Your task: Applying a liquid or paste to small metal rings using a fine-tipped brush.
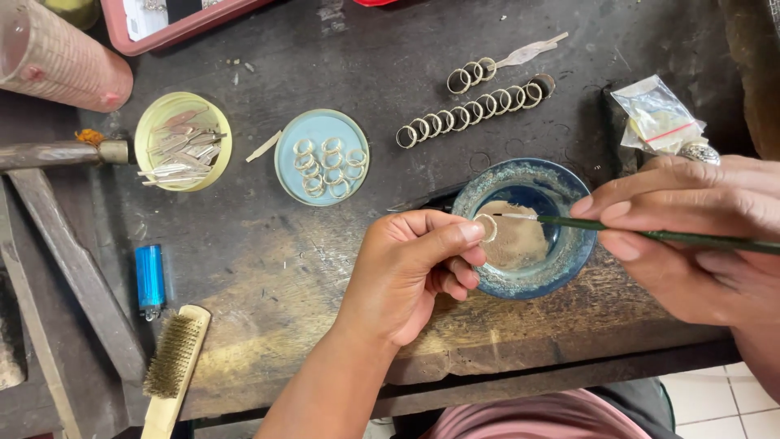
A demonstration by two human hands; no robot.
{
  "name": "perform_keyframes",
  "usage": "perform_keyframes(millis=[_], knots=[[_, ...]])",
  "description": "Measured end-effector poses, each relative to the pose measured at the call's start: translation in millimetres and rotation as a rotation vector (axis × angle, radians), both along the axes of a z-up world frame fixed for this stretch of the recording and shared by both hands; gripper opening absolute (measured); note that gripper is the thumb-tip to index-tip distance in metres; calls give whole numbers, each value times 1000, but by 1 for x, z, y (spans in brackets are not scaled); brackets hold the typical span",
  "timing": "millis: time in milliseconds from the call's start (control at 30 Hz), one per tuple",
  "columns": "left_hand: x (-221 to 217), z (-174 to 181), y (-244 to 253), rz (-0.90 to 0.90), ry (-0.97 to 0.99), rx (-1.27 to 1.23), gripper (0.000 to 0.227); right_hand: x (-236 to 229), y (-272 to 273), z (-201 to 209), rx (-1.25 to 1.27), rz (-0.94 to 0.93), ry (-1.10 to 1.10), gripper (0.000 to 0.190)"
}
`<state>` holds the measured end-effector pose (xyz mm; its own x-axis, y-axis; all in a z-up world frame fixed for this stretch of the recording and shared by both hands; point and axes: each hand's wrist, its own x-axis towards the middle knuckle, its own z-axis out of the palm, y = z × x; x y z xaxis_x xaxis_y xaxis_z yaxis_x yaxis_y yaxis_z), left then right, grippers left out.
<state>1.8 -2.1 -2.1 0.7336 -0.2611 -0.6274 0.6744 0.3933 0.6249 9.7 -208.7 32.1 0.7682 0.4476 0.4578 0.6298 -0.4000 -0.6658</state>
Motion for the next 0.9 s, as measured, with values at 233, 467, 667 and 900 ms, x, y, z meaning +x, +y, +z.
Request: perform_keyframes(millis=[233, 467, 667, 900], knots=[[1, 1, 0, 2, 7, -8, 13, 1, 1, 2, -164, 52, -180, 9], [1, 0, -1, 19, 19, -9, 13, -1, 3, 2, -182, 38, -164, 9], [1, 0, -1, 21, 21, -21, 12, 2, 6, -3, -135, 72, -197, 10], [1, 0, -1, 21, 27, -14, 12, 2, 5, -5, -150, 65, -215, 11]])
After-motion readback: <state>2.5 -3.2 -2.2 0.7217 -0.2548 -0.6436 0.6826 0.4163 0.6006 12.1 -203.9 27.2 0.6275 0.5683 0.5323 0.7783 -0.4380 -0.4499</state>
